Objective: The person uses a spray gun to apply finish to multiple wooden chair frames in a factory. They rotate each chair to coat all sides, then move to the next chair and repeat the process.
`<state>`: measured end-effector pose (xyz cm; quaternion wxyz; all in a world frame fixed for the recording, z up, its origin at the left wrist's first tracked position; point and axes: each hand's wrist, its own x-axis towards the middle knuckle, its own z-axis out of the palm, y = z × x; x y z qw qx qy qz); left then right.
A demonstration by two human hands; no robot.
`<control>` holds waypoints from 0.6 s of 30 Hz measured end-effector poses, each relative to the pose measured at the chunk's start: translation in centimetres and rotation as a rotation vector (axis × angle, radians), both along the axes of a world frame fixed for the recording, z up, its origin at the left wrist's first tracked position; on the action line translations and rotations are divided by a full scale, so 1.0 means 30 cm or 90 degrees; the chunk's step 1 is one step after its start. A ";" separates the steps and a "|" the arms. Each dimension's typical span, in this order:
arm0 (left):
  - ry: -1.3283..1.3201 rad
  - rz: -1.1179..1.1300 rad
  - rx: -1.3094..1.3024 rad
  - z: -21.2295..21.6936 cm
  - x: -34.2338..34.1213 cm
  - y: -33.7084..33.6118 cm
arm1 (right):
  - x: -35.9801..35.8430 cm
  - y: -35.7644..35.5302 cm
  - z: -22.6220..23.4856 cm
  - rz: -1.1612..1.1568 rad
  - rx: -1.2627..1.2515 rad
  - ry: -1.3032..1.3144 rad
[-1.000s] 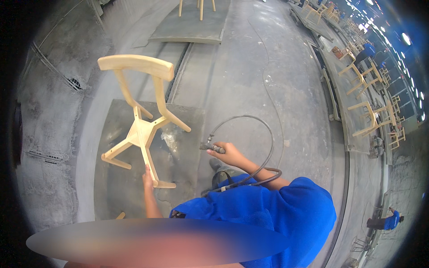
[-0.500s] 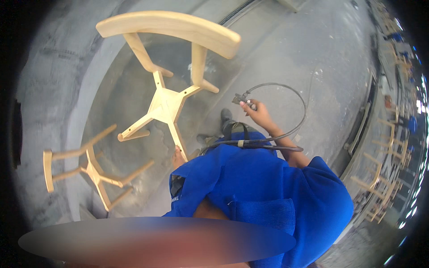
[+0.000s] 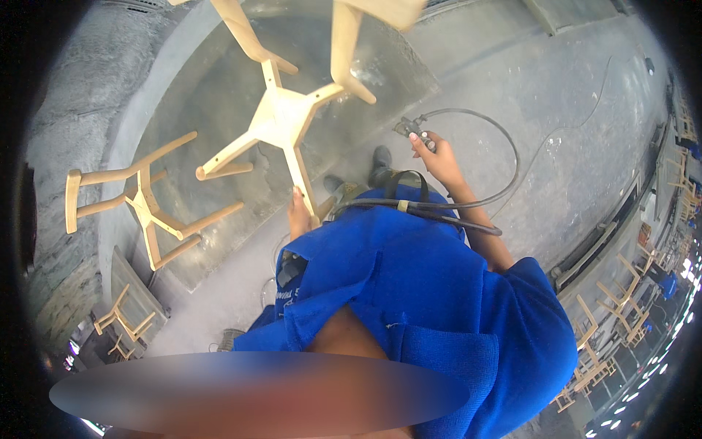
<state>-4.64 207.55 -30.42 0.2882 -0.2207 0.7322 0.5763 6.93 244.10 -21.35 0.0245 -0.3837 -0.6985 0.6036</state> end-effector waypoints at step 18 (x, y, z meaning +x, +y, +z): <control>0.195 0.024 0.110 -0.153 -0.542 0.908 | 0.179 0.125 0.151 -0.307 -0.318 0.252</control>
